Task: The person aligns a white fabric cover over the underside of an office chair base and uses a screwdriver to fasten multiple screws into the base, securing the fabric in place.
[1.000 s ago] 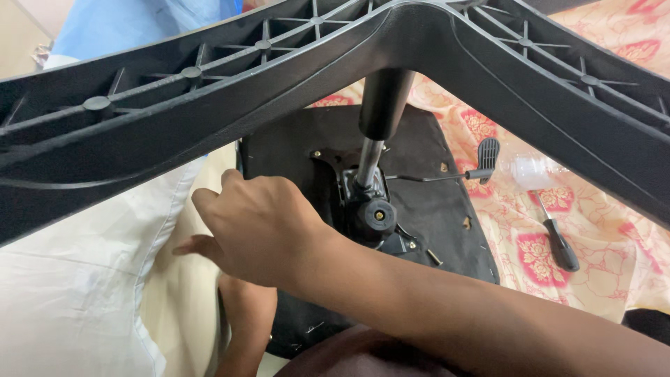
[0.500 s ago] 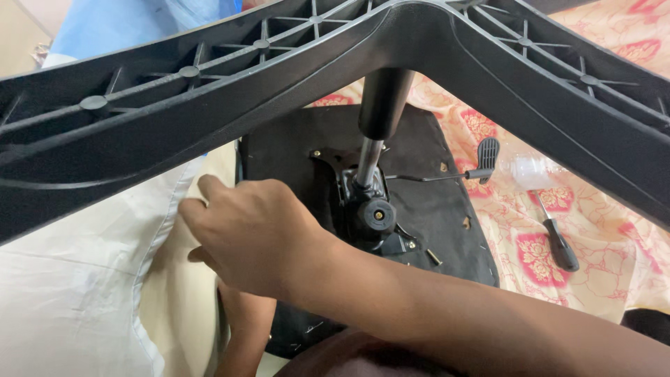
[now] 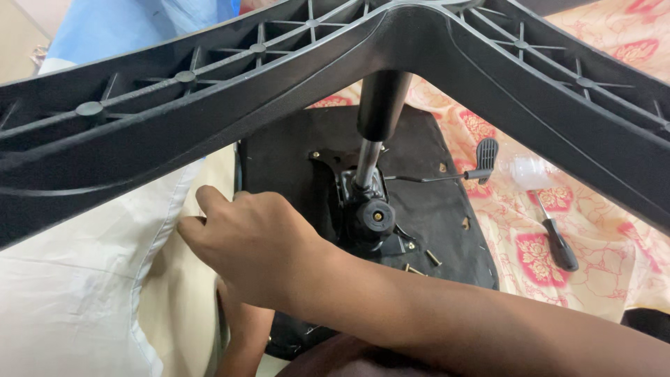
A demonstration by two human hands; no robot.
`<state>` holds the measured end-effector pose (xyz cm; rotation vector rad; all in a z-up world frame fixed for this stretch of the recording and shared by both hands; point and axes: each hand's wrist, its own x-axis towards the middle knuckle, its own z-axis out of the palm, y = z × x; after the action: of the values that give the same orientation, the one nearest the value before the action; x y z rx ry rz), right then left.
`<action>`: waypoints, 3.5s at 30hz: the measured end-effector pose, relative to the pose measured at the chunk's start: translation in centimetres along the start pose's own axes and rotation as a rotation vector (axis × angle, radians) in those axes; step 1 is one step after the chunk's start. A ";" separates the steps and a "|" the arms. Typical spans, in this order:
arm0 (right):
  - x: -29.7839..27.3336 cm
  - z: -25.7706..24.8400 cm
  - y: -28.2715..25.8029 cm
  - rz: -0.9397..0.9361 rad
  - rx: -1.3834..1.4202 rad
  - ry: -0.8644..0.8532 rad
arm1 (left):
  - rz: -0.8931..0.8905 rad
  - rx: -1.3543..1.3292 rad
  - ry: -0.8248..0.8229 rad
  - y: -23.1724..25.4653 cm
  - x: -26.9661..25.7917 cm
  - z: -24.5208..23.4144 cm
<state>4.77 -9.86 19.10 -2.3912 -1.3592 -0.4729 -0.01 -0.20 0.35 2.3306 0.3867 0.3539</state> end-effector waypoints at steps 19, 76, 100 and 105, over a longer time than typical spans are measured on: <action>0.3 -0.3 0.7 -0.022 -0.171 -0.288 | -0.036 0.100 -0.060 0.1 0.3 0.3; 1.2 0.4 0.0 0.149 -0.038 -0.193 | 0.015 -0.032 0.065 -1.1 -0.2 0.3; 0.7 -0.5 -0.2 0.092 -0.002 -0.249 | 0.003 -0.089 0.159 -0.2 -1.7 -1.4; 0.7 -0.1 -1.6 0.059 0.011 -0.199 | 0.017 -0.056 0.181 -1.8 -2.3 -1.8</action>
<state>3.67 -8.61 19.66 -2.5172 -1.3620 -0.2154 -3.11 1.27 0.03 2.2549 0.4391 0.5797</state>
